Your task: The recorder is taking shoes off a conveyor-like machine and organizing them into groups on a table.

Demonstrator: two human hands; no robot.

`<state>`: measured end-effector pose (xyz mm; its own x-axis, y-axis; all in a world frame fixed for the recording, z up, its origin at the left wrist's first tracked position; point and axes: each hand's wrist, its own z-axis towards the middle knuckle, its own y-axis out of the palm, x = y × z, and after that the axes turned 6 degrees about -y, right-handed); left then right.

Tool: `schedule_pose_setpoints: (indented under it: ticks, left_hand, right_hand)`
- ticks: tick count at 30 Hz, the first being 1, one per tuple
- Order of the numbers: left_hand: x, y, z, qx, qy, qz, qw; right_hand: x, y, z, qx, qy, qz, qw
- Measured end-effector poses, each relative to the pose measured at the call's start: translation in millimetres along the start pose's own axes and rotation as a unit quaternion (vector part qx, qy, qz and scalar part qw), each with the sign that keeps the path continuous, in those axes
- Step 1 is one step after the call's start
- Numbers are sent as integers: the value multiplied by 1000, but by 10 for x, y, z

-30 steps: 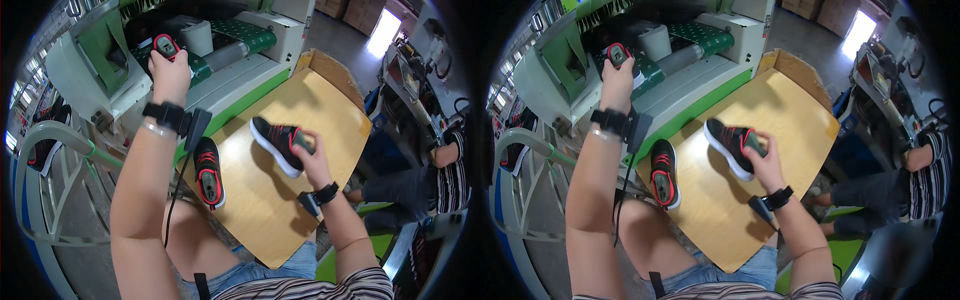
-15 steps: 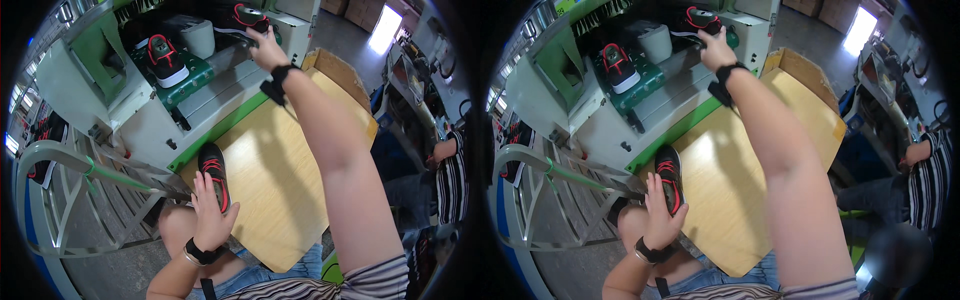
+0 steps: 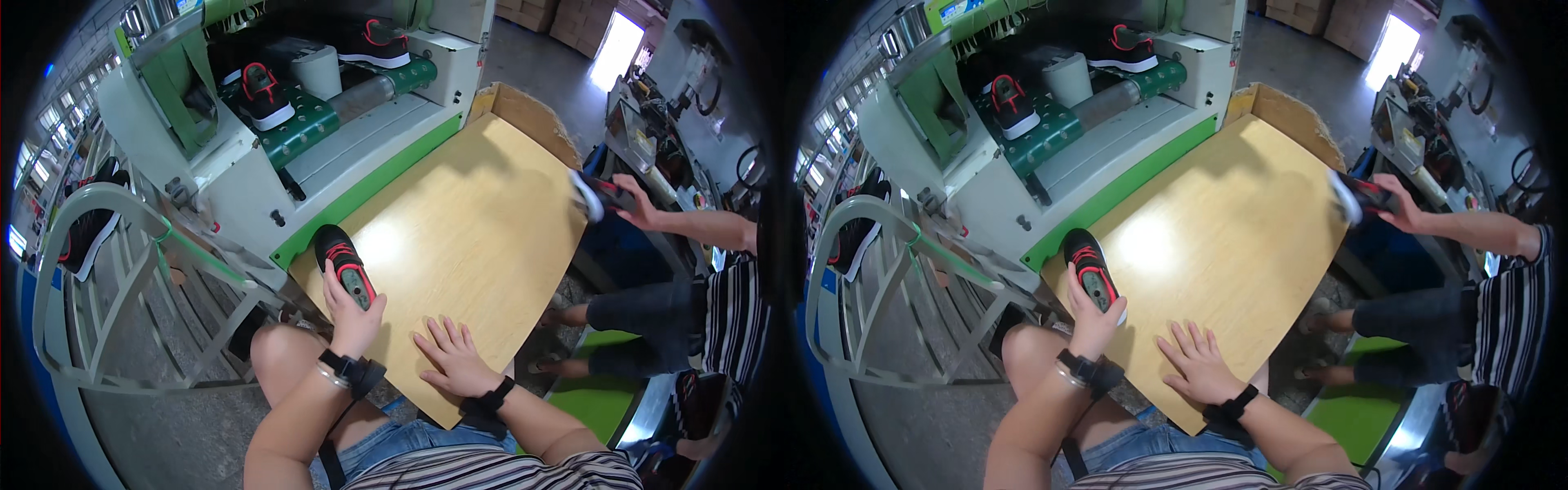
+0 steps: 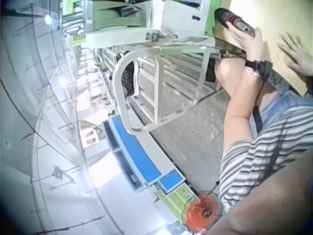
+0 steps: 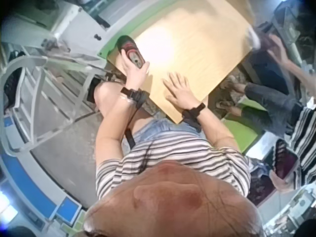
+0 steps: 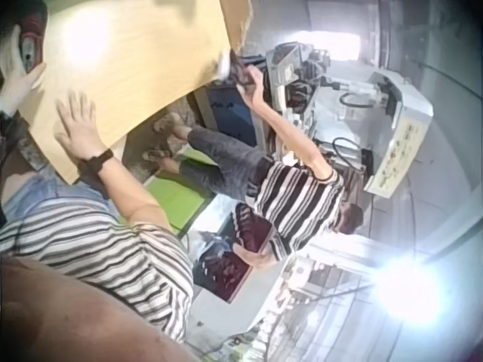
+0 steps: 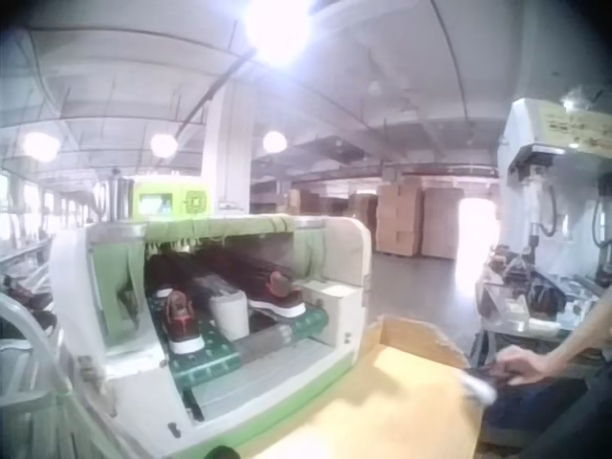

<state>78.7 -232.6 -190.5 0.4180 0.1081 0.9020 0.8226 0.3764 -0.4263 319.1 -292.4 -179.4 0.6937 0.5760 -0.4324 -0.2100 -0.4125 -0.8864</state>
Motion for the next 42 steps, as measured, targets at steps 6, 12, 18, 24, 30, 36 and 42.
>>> schedule_pose_setpoints:
  ticks: [6,12,18,24,30,36,42]
  left_hand:
    - [208,13,-89,50,-5,100,994]
    - [-2,96,-40,43,61,-4,997]
    - [-49,144,-48,50,60,10,997]
    - [51,115,-41,45,47,-6,998]
    - [71,22,-45,30,43,-39,998]
    - [67,-23,100,-11,-4,-67,998]
    - [188,68,62,26,35,-11,999]
  right_hand:
    - [-2,5,-52,9,17,-9,1000]
    - [-13,21,-51,27,16,10,999]
    - [26,-424,278,45,61,36,996]
    - [366,-1205,1406,166,125,35,978]
    - [1012,-1274,1864,141,227,-93,959]
    - [1240,-1060,1331,406,163,-20,899]
    - [1622,-945,1947,543,196,248,778]
